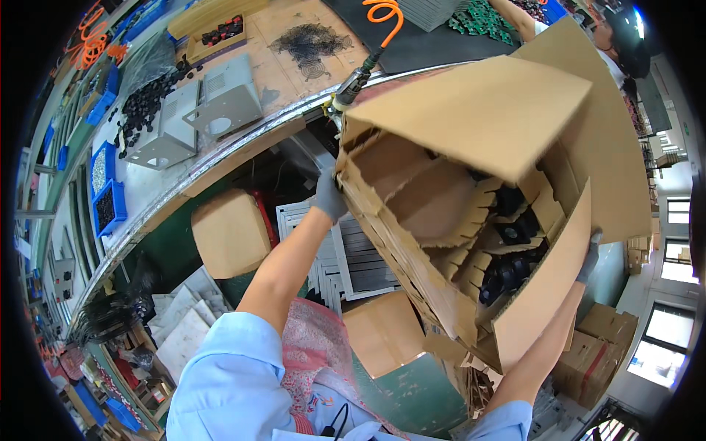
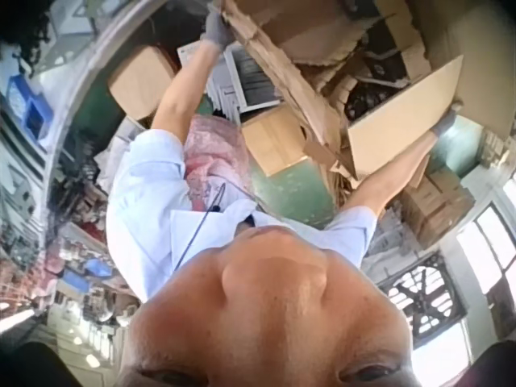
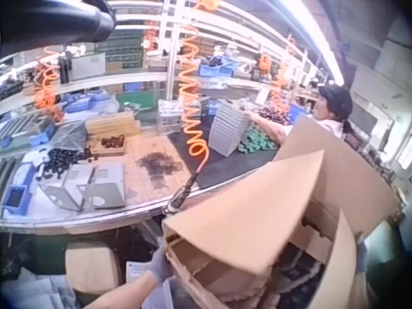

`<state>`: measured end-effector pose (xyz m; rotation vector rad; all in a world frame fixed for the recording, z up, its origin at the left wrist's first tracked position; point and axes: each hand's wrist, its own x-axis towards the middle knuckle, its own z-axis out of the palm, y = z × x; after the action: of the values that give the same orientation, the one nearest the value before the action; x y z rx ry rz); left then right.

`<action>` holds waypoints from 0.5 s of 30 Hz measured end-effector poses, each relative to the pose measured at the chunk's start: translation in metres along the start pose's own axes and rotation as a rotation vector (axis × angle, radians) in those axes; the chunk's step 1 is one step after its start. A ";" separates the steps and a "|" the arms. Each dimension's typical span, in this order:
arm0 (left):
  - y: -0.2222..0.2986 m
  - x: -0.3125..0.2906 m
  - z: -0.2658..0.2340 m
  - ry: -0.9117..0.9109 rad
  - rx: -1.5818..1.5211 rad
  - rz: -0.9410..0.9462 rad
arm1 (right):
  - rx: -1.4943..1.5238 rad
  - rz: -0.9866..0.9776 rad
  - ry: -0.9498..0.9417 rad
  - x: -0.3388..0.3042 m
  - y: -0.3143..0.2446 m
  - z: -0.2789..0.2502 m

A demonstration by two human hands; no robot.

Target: Unpacking electronic components from one box and organizing them into another box with cardboard dividers.

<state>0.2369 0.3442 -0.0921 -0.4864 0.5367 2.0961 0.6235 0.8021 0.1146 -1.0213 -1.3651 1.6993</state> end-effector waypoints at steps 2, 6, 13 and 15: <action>-0.001 -0.011 -0.015 0.020 -0.047 -0.023 | 0.053 0.027 -0.081 0.001 -0.003 0.009; -0.001 -0.028 0.003 0.049 -0.041 -0.049 | 0.299 0.104 -0.227 -0.011 -0.008 0.027; 0.008 -0.052 0.011 -0.088 -0.137 -0.043 | 0.089 0.038 -0.022 -0.013 -0.011 0.035; 0.015 -0.066 -0.005 -0.072 -0.184 -0.059 | 0.057 0.084 -0.007 -0.036 -0.010 0.050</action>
<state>0.2596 0.2892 -0.0588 -0.5231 0.2854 2.1073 0.5945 0.7513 0.1360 -1.0540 -1.2869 1.7946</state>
